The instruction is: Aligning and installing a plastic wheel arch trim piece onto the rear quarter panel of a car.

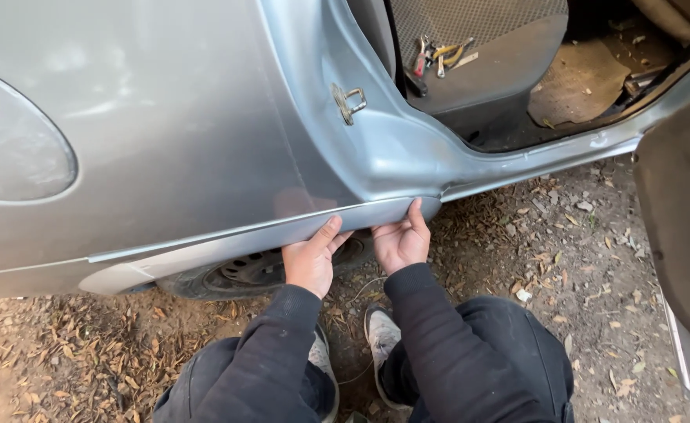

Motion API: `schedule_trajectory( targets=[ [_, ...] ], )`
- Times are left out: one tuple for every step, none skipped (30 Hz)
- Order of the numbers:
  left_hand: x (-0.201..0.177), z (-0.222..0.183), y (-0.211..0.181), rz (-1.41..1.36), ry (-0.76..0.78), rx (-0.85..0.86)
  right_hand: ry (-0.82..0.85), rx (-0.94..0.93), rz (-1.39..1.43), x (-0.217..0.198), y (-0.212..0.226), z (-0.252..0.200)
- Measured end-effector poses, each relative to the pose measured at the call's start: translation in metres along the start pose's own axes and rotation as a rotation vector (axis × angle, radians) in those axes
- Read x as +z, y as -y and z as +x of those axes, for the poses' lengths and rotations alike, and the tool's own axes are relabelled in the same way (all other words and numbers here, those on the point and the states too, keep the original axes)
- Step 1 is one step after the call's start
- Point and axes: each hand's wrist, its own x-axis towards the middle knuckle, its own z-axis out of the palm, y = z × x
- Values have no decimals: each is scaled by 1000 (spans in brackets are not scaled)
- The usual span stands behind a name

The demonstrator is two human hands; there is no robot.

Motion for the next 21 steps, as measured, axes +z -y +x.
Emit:
schedule_trajectory(
  targets=[
    [-1, 1, 2, -1, 0, -5, -4, -3, -1, 1, 0, -1],
    [-3, 1, 4, 5, -14, -4, 13, -3, -3, 1, 0, -3],
    [-3, 3, 6, 11, -24, 0, 35, -3, -5, 4, -1, -2],
    [-5, 4, 7, 9, -21, 0, 37, -6, -6, 9, -3, -6],
    [-6, 5, 8, 18, -31, -8, 53, 3, -33, 14, -5, -10],
    [-8, 6, 9, 26, -41, -15, 69, 11, -59, 19, -8, -14],
    [-8, 5, 7, 24, -38, -12, 73, 10, -60, 22, -14, -20],
    [-7, 4, 6, 19, -37, -16, 61, 10, -195, 25, -20, -26],
    [-5, 4, 5, 13, -31, -21, 49, 3, -329, 28, -24, -30],
    [-4, 3, 2, 10, -24, -20, 53, -4, -331, 29, -28, -31],
    [-1, 3, 1, -5, -30, -9, 139, -6, -361, 30, -29, -32],
    [1, 2, 1, -20, -36, 1, 225, -7, -392, 30, -30, -33],
    [-1, 3, 3, -22, -27, -2, 226, -18, -394, 33, -30, -34],
    [-3, 4, 5, -22, -39, -8, 175, -10, -363, 35, -30, -34],
    [-6, 6, 6, -22, -53, -9, 128, 2, -333, 38, -32, -34],
    [-6, 7, 6, -24, -46, -8, 132, -4, -334, 39, -32, -34],
    [-7, 7, 7, -28, -54, -11, 130, 18, -326, 38, -32, -36],
    [-7, 7, 7, -32, -62, -15, 127, 40, -318, 37, -33, -38],
    [-7, 6, 6, -32, -56, -18, 127, 34, -317, 38, -34, -40],
    [-7, 6, 5, -36, -63, -14, 123, 47, -279, 40, -35, -42],
    [-6, 6, 6, -41, -68, -12, 117, 57, -242, 41, -34, -43]
  ],
)
